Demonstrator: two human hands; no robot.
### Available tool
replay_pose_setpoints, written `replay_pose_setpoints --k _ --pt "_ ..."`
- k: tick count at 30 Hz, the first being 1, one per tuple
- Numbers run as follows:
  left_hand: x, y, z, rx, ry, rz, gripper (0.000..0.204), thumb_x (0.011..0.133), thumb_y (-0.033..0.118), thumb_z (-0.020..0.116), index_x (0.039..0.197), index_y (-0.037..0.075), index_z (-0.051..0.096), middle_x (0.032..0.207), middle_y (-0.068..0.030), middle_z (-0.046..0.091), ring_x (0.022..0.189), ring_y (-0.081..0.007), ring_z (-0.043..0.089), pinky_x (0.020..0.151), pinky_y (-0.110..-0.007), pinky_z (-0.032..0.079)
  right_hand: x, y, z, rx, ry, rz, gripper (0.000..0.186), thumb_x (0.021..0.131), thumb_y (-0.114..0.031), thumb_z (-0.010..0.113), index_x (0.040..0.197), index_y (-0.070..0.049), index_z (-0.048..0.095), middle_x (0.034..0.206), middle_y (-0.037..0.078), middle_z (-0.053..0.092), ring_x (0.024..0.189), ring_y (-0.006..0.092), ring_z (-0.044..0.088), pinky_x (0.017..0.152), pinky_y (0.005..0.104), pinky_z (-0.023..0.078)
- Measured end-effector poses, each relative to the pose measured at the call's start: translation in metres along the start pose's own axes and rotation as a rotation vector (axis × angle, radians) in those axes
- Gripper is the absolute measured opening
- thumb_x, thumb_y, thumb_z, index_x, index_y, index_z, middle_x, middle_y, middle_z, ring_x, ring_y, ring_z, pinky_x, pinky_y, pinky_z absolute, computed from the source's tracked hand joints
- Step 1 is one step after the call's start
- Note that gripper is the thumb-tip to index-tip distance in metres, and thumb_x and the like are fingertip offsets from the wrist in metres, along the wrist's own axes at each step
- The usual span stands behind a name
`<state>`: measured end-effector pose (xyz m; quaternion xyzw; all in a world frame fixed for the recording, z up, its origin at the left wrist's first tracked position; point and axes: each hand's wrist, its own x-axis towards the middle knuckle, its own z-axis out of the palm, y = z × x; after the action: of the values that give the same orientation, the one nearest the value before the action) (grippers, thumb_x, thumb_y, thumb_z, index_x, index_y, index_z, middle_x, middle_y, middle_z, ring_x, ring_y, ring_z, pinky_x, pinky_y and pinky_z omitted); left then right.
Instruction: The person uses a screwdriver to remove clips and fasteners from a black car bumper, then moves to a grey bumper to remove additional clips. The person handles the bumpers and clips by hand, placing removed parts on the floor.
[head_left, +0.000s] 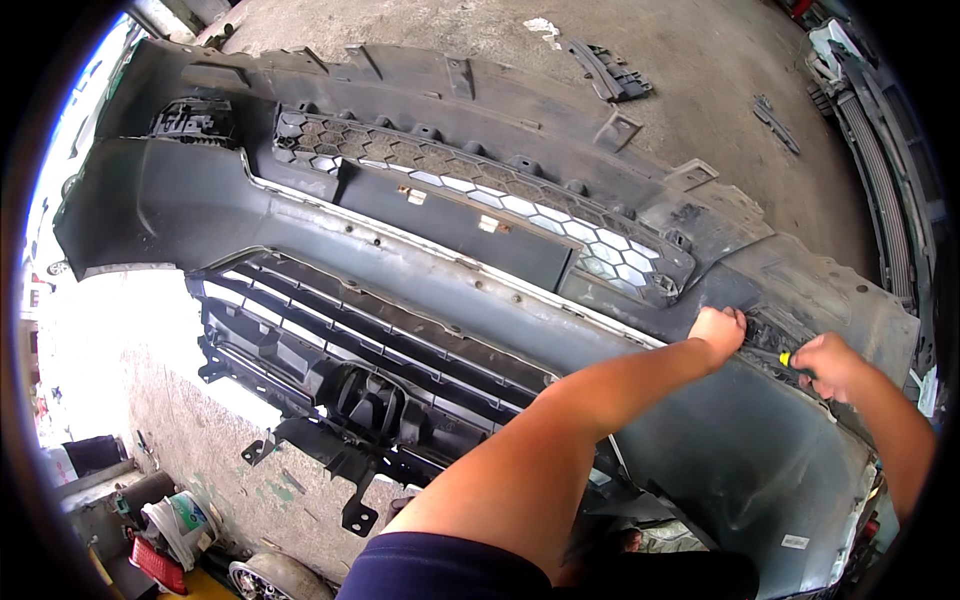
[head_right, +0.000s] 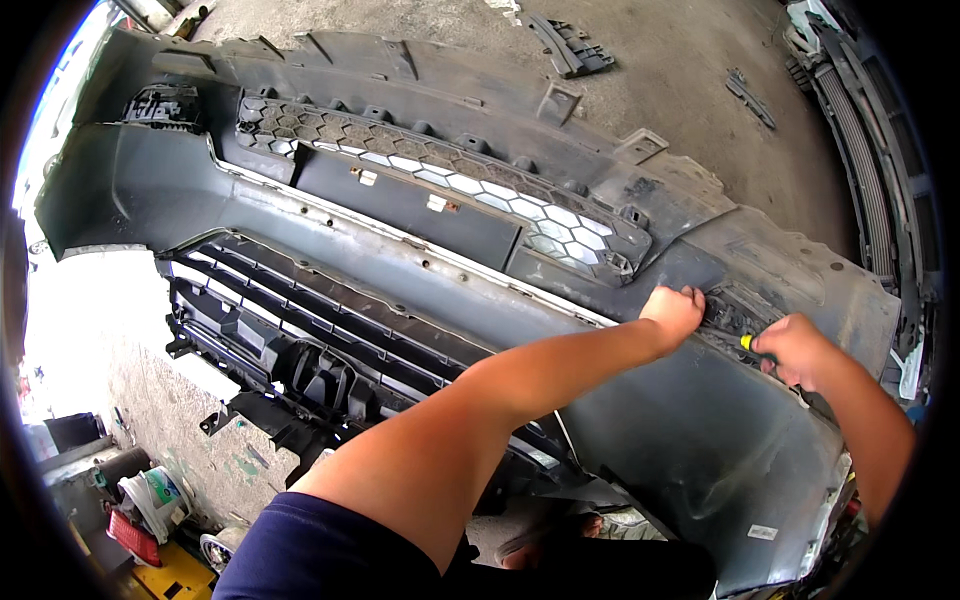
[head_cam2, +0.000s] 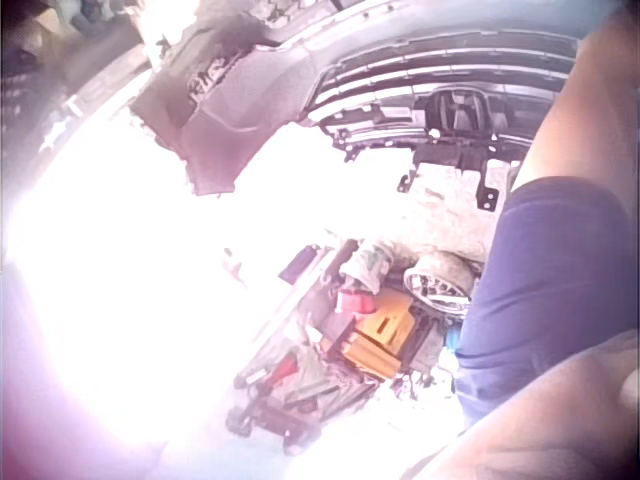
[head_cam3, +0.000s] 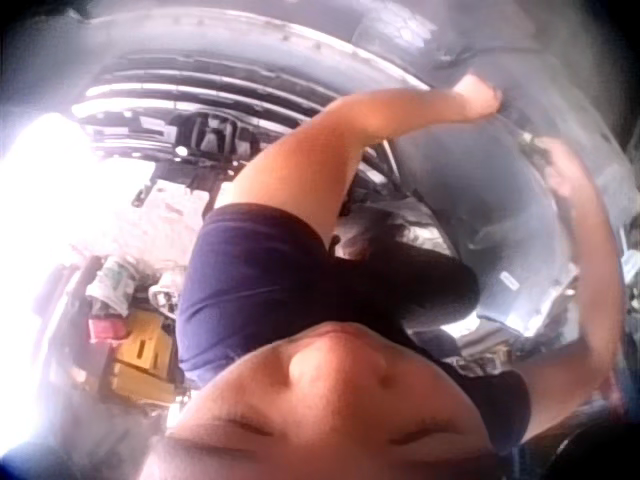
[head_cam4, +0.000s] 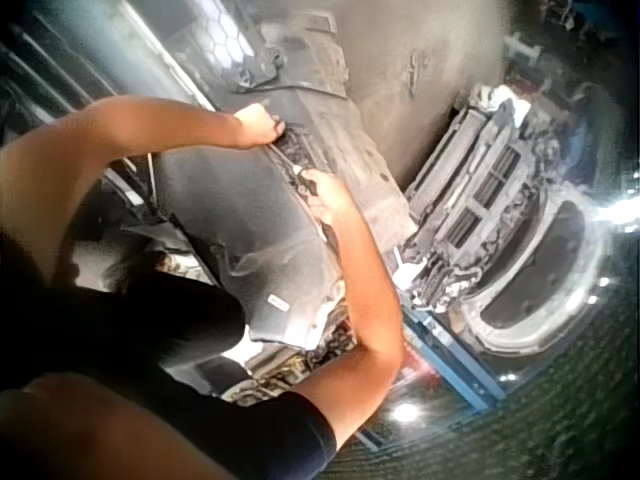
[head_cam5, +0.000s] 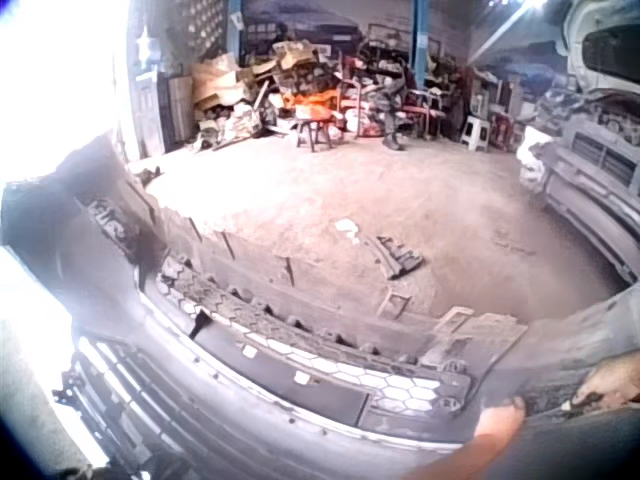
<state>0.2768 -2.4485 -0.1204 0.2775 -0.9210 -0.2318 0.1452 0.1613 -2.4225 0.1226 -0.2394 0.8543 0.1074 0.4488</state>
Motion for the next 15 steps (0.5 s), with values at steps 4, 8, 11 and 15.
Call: replay_pose_setpoints --k 4,8,11,15 --pt "0.003 0.01 -0.004 0.001 -0.077 0.067 0.055 0.079 0.013 0.069 0.129 -0.004 0.054 0.108 -0.0102 0.067 0.103 -0.0232 0.064 0.072 -0.039 0.054 -0.008 0.021 0.005 -0.822 0.316 -0.712 0.026 0.078 -0.021 0.069 0.1 -0.009 0.07 0.072 0.013 0.064 0.047 0.025 0.053 0.047 0.0411 0.041" --pt "0.003 0.004 0.002 -0.009 -0.05 0.022 0.059 0.079 0.014 0.07 0.132 -0.004 0.053 0.11 -0.0099 0.067 0.105 -0.023 0.063 0.073 -0.039 0.054 0.012 0.02 0.003 -0.636 0.277 -0.769 0.024 0.076 -0.021 0.067 0.096 -0.009 0.069 0.075 0.014 0.066 0.05 0.0301 0.056 0.05 0.0431 0.044" --pt "0.001 0.006 0.004 -0.007 -0.044 0.05 0.058 0.08 0.015 0.068 0.133 -0.004 0.052 0.111 -0.0094 0.067 0.104 -0.0234 0.063 0.074 -0.04 0.054 0.007 0.009 -0.005 0.158 0.035 0.098 0.021 0.074 -0.021 0.069 0.091 -0.008 0.067 0.072 0.013 0.064 0.051 0.03 0.058 0.05 0.0417 0.045" --pt "-0.003 -0.003 -0.003 -0.013 -0.038 0.049 0.056 0.081 0.015 0.067 0.132 -0.003 0.053 0.107 -0.0093 0.068 0.103 -0.0238 0.064 0.072 -0.039 0.054 0.006 0.023 0.016 -1.171 0.476 -1.111 0.023 0.075 -0.021 0.068 0.092 -0.005 0.067 0.071 0.015 0.064 0.05 0.0264 0.057 0.049 0.0382 0.043"
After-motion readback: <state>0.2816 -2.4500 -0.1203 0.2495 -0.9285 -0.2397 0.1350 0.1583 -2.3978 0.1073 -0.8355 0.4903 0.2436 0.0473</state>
